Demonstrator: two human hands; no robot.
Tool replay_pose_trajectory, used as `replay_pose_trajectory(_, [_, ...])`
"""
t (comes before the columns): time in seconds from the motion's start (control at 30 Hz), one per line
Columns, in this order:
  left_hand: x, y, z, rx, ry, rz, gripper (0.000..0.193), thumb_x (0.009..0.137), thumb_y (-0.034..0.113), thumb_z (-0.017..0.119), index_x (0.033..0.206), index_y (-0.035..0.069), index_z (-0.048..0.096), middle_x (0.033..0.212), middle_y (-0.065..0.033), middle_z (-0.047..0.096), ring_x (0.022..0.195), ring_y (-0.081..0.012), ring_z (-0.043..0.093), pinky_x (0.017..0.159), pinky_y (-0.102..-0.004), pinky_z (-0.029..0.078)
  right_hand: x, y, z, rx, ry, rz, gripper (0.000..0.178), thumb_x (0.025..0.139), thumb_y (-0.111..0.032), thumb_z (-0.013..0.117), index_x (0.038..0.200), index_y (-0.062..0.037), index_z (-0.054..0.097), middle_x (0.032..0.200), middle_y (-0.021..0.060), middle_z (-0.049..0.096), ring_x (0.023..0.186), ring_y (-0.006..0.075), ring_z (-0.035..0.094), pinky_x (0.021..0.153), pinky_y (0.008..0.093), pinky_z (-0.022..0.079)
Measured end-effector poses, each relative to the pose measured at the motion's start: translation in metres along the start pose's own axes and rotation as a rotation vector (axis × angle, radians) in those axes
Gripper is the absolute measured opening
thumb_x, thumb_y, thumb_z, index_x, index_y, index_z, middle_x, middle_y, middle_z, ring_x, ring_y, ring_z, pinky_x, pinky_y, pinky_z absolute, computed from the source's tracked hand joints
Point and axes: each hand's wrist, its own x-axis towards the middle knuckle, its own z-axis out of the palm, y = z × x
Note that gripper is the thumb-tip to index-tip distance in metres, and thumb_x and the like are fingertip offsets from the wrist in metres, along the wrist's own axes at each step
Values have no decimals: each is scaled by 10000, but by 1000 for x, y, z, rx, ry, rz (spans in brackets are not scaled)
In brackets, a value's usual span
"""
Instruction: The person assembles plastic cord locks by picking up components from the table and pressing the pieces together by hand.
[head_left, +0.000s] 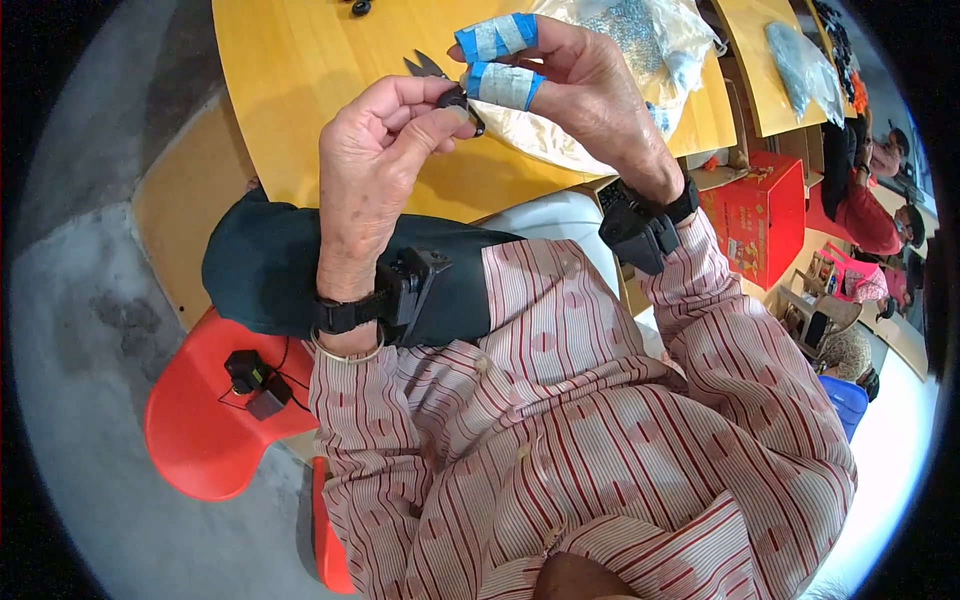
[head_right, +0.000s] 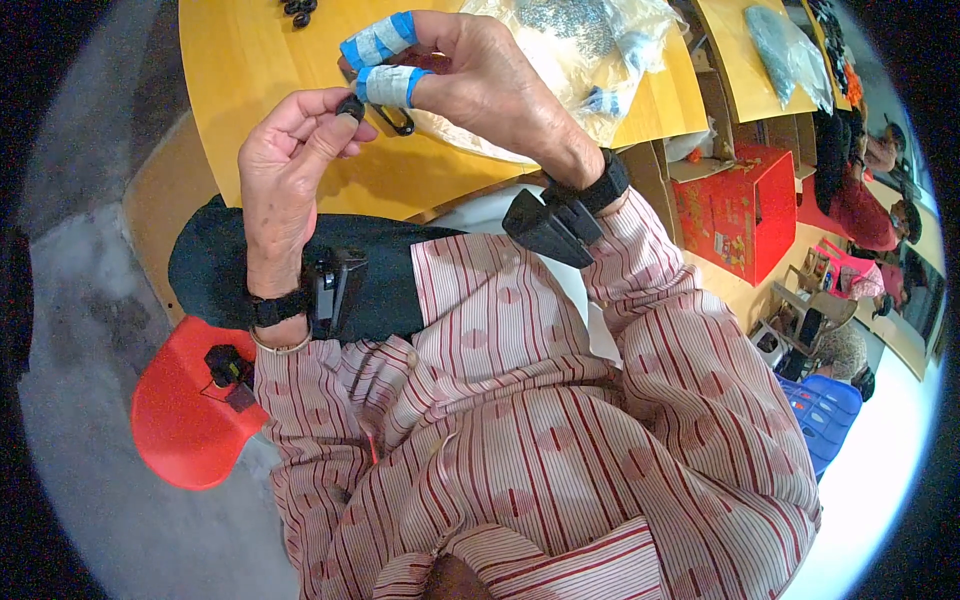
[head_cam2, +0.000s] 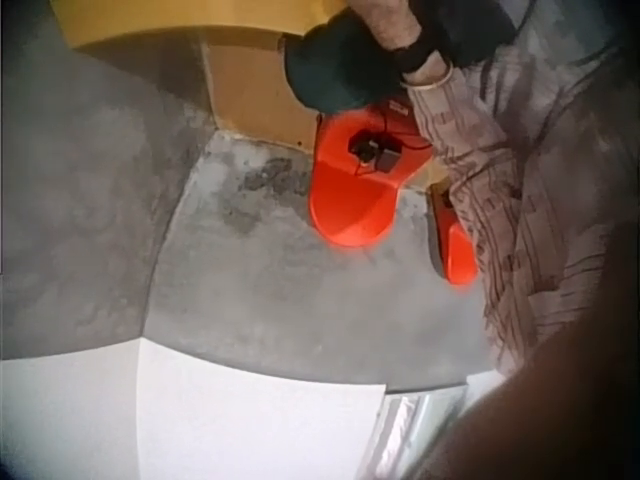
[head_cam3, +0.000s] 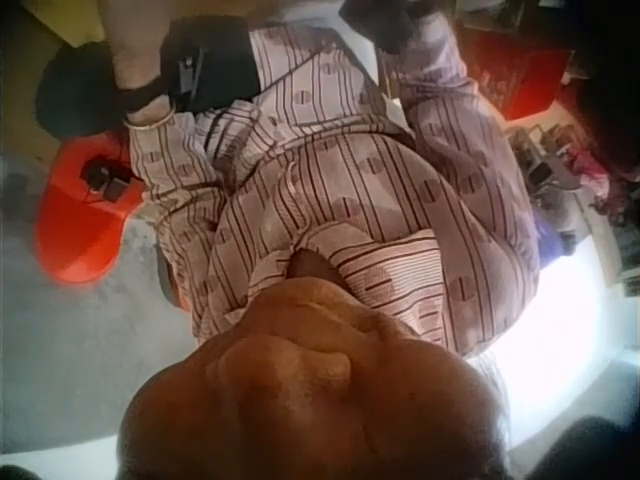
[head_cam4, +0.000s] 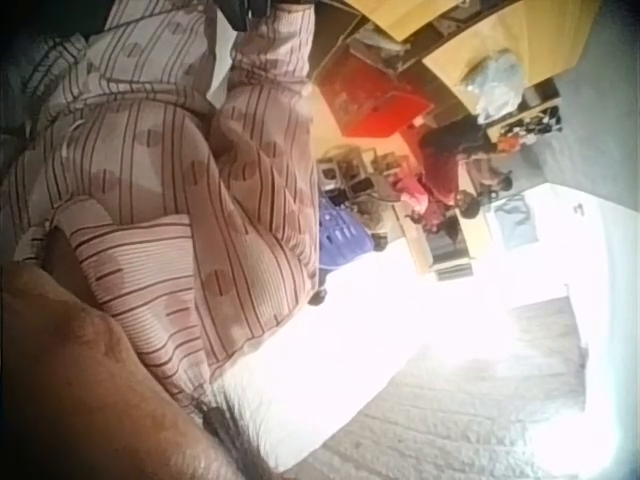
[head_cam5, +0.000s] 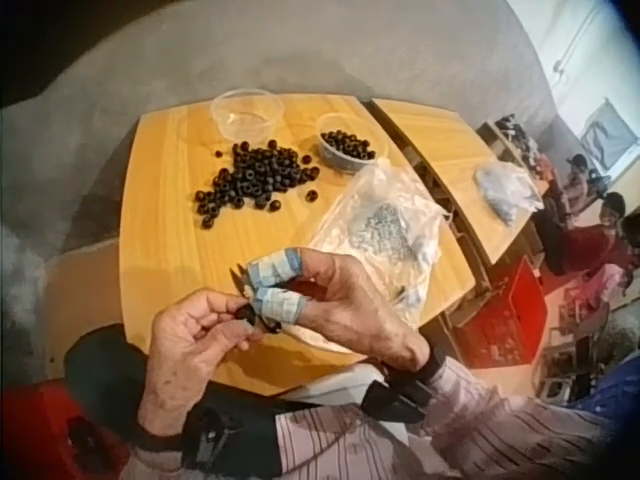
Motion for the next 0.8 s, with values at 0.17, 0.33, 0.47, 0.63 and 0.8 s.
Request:
replay_pose_trajectory(0.17, [-1,3,0,-25,12,-2,181,848,-7,580,1020,-57,549,854,-128,660,761,-132,630,680,-211,478,6,-16,0,291,-60,203,361,808,-2,644,1156,25,549,948,78,641,833,156,599,784,302,490])
replay_pose_trajectory(0.33, [1,3,-1,-54,-21,-15,171,844,-11,578,1000,-53,524,868,-143,656,753,-134,619,694,-220,476,9,-17,-7,266,-82,204,251,837,-43,647,1078,15,611,971,60,658,850,98,602,794,256,505])
replay_pose_trajectory(0.47, [2,2,-1,-50,-26,-29,187,836,-4,592,1004,-55,524,882,-144,653,760,-138,620,702,-227,476,10,-20,-9,276,-123,220,241,834,-47,652,1064,15,613,922,50,661,812,100,601,757,258,507])
replay_pose_trajectory(0.63, [2,1,-2,-29,-12,-49,200,836,4,604,1015,-59,539,895,-128,651,772,-137,623,710,-226,481,14,-20,-9,145,-207,159,200,841,-60,647,1020,22,615,872,45,657,766,97,590,710,250,497])
replay_pose_trajectory(0.8, [2,-4,0,89,-10,-66,228,845,26,613,1043,-73,555,908,-116,650,815,-123,622,728,-222,493,16,-22,-10,-8,-242,132,199,844,-90,647,1001,27,614,849,55,655,755,105,587,687,261,488])
